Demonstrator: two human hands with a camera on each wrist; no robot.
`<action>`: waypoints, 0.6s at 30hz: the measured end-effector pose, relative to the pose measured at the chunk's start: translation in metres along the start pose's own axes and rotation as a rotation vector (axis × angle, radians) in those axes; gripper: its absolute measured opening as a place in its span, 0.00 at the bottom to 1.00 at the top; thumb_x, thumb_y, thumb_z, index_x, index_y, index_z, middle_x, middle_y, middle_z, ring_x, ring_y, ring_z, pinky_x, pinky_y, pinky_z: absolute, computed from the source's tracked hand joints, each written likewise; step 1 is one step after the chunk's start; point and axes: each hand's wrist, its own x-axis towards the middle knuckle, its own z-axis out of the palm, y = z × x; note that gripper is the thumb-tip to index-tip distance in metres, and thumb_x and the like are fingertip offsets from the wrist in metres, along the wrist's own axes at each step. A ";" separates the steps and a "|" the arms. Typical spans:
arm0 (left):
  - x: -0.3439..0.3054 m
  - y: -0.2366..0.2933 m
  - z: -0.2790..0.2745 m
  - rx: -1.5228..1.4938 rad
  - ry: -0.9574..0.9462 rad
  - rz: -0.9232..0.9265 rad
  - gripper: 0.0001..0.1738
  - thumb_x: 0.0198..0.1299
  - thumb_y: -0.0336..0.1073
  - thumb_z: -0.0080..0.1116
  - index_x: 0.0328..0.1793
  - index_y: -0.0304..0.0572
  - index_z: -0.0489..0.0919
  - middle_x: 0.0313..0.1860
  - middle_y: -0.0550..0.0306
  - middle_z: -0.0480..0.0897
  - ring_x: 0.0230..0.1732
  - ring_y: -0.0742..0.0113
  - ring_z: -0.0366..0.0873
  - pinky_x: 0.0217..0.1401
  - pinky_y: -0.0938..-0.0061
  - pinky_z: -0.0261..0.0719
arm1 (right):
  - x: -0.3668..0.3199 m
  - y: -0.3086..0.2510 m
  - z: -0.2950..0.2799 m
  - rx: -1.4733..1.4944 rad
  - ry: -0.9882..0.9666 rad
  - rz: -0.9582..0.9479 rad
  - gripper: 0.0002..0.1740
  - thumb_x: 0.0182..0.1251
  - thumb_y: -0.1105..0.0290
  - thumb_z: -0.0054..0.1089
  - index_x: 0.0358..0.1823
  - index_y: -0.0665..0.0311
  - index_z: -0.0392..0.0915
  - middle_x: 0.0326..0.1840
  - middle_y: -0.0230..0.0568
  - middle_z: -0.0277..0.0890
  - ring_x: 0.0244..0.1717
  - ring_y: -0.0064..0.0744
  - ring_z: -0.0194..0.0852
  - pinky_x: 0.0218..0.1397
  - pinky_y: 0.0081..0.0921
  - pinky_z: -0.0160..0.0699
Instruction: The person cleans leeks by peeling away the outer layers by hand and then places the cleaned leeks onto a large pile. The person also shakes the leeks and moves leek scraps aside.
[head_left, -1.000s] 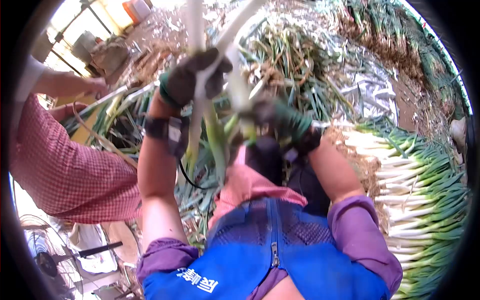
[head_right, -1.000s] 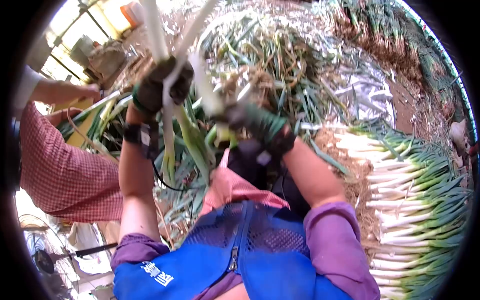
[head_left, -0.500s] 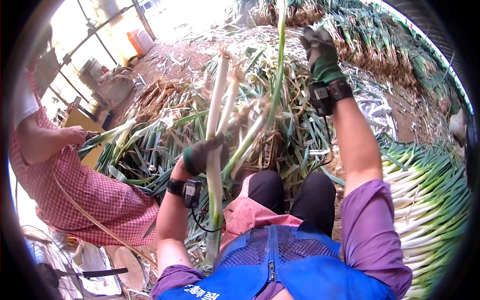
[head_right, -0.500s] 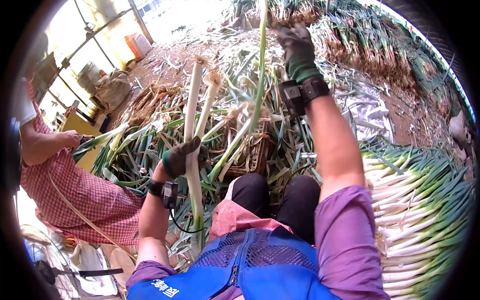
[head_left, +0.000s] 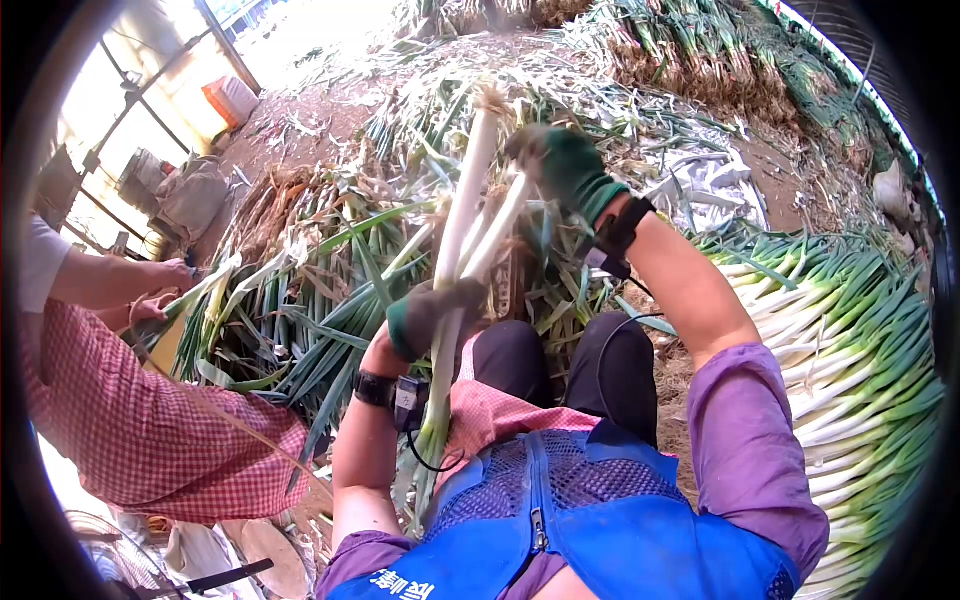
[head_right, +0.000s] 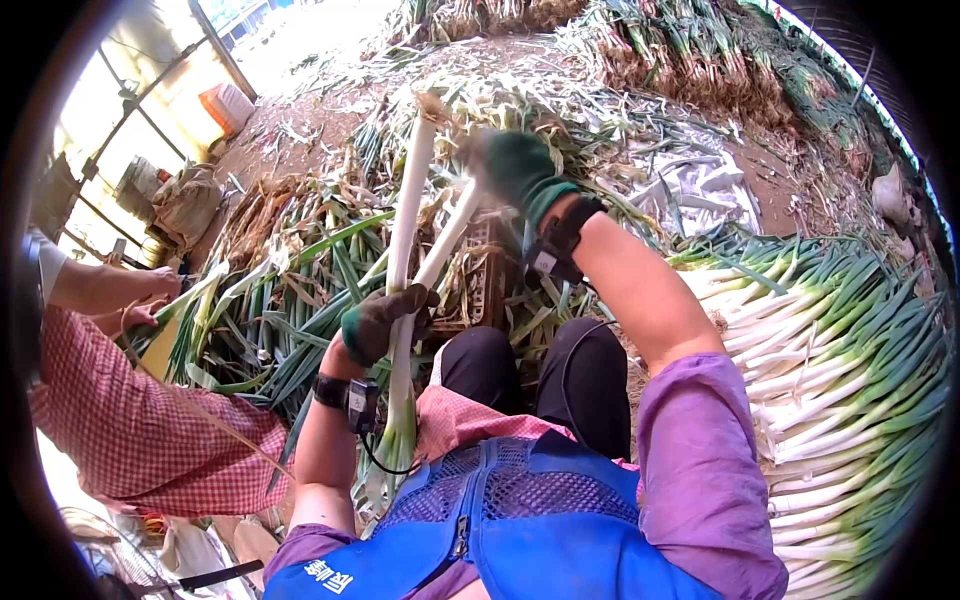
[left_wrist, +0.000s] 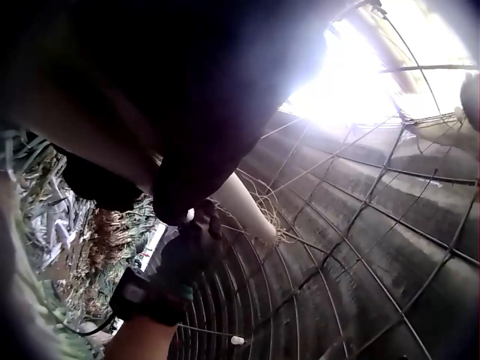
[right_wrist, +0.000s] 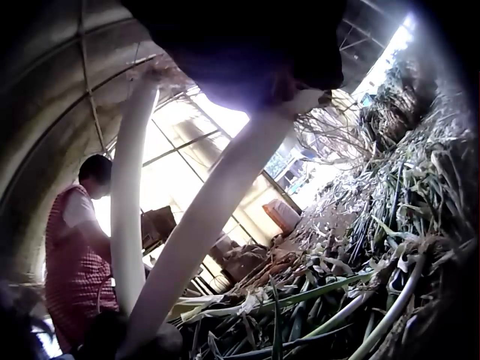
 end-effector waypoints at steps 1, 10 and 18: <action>-0.001 -0.002 -0.001 -0.015 0.004 -0.016 0.24 0.61 0.51 0.62 0.50 0.37 0.81 0.31 0.60 0.80 0.31 0.69 0.77 0.36 0.75 0.76 | 0.001 0.011 -0.008 0.011 0.120 0.109 0.12 0.74 0.67 0.48 0.43 0.61 0.81 0.34 0.38 0.82 0.28 0.27 0.76 0.32 0.24 0.81; 0.007 0.000 -0.021 -0.121 -0.076 -0.034 0.31 0.61 0.58 0.62 0.55 0.37 0.77 0.32 0.59 0.80 0.31 0.67 0.78 0.36 0.74 0.78 | -0.041 -0.015 -0.054 -0.370 0.185 -0.330 0.46 0.55 0.53 0.69 0.75 0.53 0.58 0.79 0.48 0.50 0.80 0.47 0.44 0.82 0.43 0.43; 0.031 0.007 0.003 0.049 -0.275 0.248 0.29 0.60 0.34 0.61 0.67 0.39 0.68 0.38 0.52 0.81 0.38 0.61 0.82 0.39 0.68 0.80 | -0.012 -0.034 -0.051 -0.720 -0.155 -0.468 0.11 0.52 0.64 0.63 0.39 0.49 0.79 0.32 0.30 0.76 0.41 0.34 0.76 0.56 0.35 0.74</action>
